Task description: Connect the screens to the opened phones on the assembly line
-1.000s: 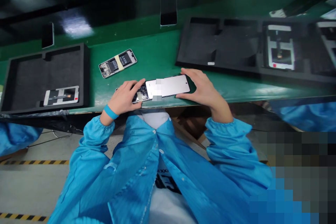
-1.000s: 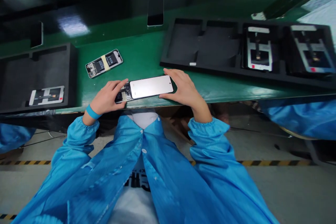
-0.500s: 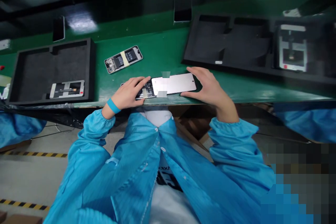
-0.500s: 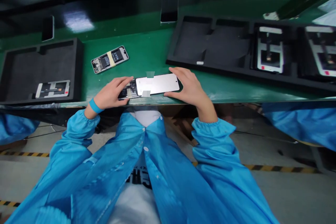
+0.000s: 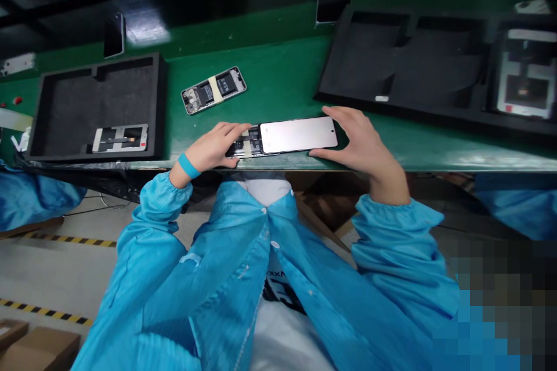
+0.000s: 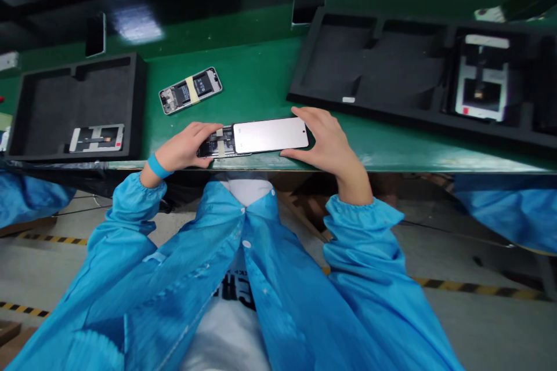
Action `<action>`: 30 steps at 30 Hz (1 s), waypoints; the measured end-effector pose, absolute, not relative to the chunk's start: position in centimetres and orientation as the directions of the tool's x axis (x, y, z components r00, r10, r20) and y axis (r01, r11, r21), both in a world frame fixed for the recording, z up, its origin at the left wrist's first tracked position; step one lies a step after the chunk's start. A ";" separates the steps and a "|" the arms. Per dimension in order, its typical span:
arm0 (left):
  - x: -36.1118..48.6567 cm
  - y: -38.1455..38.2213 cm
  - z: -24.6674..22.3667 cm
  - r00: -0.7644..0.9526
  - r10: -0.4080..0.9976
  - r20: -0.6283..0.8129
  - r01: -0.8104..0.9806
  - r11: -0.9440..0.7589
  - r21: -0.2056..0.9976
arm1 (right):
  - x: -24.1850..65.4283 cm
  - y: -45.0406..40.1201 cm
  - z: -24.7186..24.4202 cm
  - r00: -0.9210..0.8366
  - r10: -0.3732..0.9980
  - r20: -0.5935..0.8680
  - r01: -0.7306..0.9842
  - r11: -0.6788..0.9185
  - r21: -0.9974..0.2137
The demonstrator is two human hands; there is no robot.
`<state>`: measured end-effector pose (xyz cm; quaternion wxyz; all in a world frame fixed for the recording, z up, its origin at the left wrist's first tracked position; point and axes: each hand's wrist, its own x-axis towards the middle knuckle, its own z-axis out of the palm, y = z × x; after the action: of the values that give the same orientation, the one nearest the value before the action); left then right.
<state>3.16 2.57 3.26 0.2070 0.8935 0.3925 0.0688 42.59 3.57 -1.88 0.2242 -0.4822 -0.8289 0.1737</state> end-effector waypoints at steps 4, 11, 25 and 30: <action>2.8 2.6 3.1 0.693 0.721 -0.005 0.655 -0.627 0.421 | 42.5 3.6 -1.8 -0.434 0.876 0.210 0.718 0.477 -0.507; 2.7 1.5 3.1 0.598 0.802 0.011 0.747 -0.562 0.354 | 42.0 3.5 -1.4 -0.406 0.887 0.221 0.721 0.459 -0.518; 1.5 6.9 5.7 0.648 0.680 -0.342 0.728 -0.422 0.541 | 42.2 4.4 -2.3 -0.460 0.856 0.238 0.699 0.514 -0.498; 0.1 9.1 5.7 0.680 0.647 -0.345 0.688 -0.402 0.604 | 41.7 4.9 -2.1 -0.457 0.855 0.243 0.690 0.514 -0.509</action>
<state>0.11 9.09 5.71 0.3739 0.8368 0.3989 -0.0279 41.67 4.91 -2.08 0.2404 -0.4622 -0.8361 0.1717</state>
